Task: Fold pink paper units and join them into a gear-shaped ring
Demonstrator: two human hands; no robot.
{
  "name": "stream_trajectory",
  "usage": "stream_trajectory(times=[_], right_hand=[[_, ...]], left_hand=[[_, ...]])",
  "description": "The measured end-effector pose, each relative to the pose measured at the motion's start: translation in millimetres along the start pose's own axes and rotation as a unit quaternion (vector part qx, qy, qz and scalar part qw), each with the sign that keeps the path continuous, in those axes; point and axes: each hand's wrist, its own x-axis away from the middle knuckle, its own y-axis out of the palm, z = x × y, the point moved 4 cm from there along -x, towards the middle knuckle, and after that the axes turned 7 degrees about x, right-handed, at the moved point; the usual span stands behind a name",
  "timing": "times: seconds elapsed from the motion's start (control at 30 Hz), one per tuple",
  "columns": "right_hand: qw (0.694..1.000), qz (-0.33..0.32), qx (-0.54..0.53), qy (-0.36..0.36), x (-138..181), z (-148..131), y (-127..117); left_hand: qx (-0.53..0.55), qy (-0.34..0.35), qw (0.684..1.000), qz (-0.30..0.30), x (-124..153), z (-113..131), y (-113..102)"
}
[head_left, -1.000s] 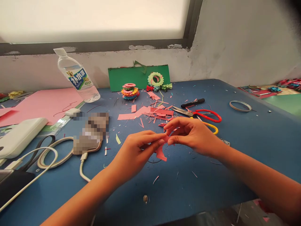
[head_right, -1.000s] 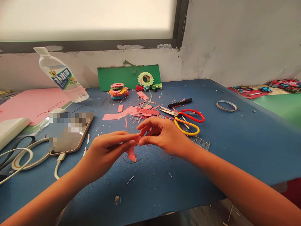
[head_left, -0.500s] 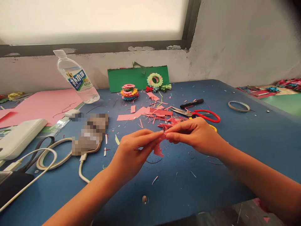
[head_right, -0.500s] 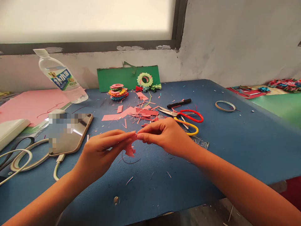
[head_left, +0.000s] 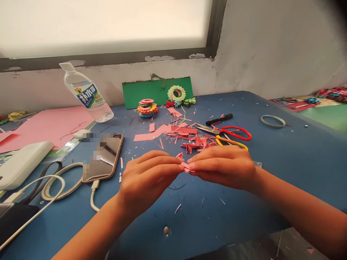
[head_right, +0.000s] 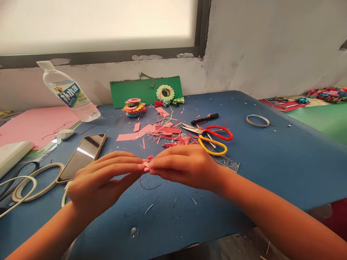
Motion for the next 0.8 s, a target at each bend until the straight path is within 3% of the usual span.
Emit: stream_trajectory(times=[0.13,0.3,0.8], right_hand=[[0.989,0.025,0.064,-0.128,3,-6,0],[0.968,0.010,0.152,-0.201,3,-13,-2],[0.956,0.026,0.177,-0.233,11,-18,-6]], left_hand=[[-0.049,0.090,0.995,-0.007,2,4,-3],[-0.076,0.134,0.988,-0.025,8,5,-1],[-0.080,0.171,0.982,-0.027,11,12,-1]])
